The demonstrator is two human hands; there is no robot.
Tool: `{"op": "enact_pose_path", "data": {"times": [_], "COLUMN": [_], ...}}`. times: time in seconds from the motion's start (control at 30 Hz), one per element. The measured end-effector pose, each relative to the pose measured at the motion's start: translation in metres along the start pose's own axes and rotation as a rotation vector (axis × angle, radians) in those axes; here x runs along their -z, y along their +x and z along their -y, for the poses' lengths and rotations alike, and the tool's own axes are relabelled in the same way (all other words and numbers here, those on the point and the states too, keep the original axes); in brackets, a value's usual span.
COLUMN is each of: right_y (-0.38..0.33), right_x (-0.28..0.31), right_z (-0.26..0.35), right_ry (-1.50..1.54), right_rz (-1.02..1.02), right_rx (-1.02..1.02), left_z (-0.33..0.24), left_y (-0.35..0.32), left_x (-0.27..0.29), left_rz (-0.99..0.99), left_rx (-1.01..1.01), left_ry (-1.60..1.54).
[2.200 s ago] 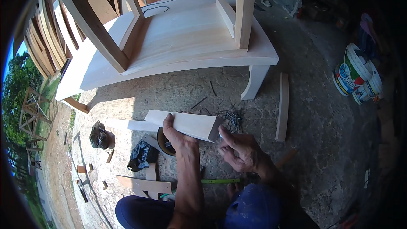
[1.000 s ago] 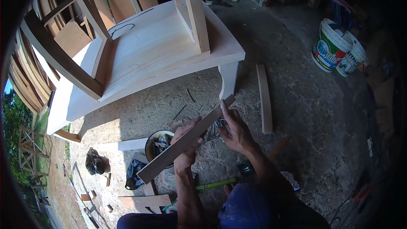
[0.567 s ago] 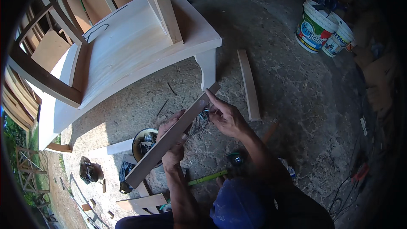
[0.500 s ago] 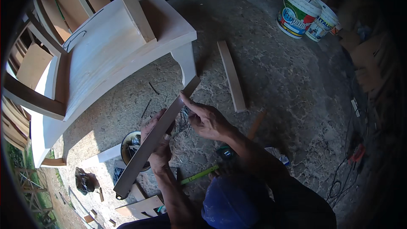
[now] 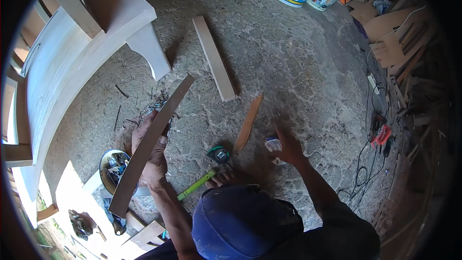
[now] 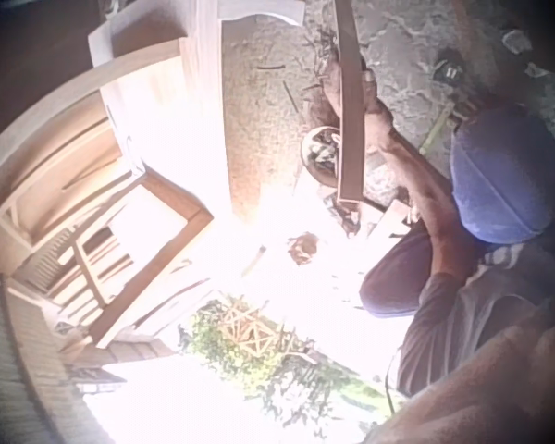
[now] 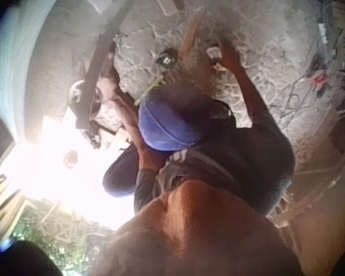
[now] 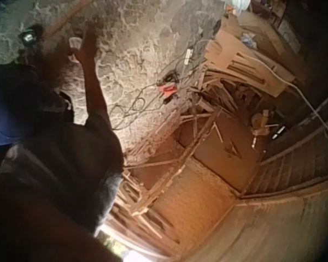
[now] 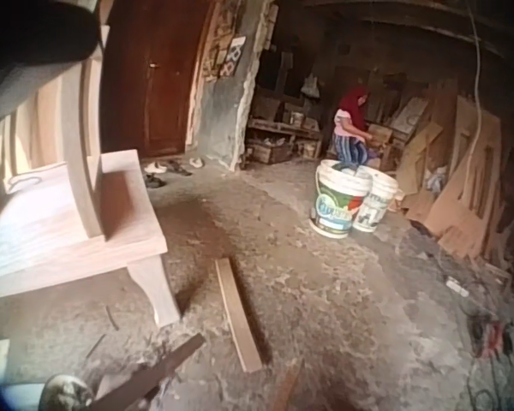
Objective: The person cuts a wooden plank with a circular saw, applies glue to the cut piece, and then hammers it into place on a wooden chair frame.
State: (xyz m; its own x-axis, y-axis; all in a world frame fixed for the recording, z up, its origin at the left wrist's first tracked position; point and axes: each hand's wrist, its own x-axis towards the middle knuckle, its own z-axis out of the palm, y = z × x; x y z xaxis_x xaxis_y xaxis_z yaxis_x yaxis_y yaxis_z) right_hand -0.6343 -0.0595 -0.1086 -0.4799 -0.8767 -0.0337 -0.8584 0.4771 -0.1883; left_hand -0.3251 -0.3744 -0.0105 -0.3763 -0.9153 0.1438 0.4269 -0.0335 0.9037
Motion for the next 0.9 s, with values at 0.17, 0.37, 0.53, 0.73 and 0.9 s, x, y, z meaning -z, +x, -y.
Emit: {"op": "enact_pose_path", "data": {"times": [0.17, 0.37, 0.53, 0.73, 0.9], "right_y": [0.007, 0.094, 0.140, 0.145, 0.142], "right_x": [-0.010, 0.095, 0.172, 0.182, 0.172], "right_z": [-0.010, 0.114, 0.212, 0.255, 0.261], "right_ry": [0.348, 1.066, 1.007, 1.020, 1.125], "right_rz": [0.314, 0.333, 0.316, 0.479, 0.543], "right_rx": [-0.088, -0.056, 0.377, 0.505, 0.462], "left_z": [0.010, 0.003, -0.004, 0.015, 0.009], "left_y": [-0.006, -0.004, 0.001, -0.002, -0.007], "left_x": [-0.011, -0.016, -0.019, 0.002, -0.002], "left_rz": [0.014, 0.108, 0.043, 0.149, 0.130], "left_rx": [0.059, 0.022, 0.231, -0.035, -0.012], "left_ry": [0.073, 0.184, -0.005, 0.068, 0.055]}}
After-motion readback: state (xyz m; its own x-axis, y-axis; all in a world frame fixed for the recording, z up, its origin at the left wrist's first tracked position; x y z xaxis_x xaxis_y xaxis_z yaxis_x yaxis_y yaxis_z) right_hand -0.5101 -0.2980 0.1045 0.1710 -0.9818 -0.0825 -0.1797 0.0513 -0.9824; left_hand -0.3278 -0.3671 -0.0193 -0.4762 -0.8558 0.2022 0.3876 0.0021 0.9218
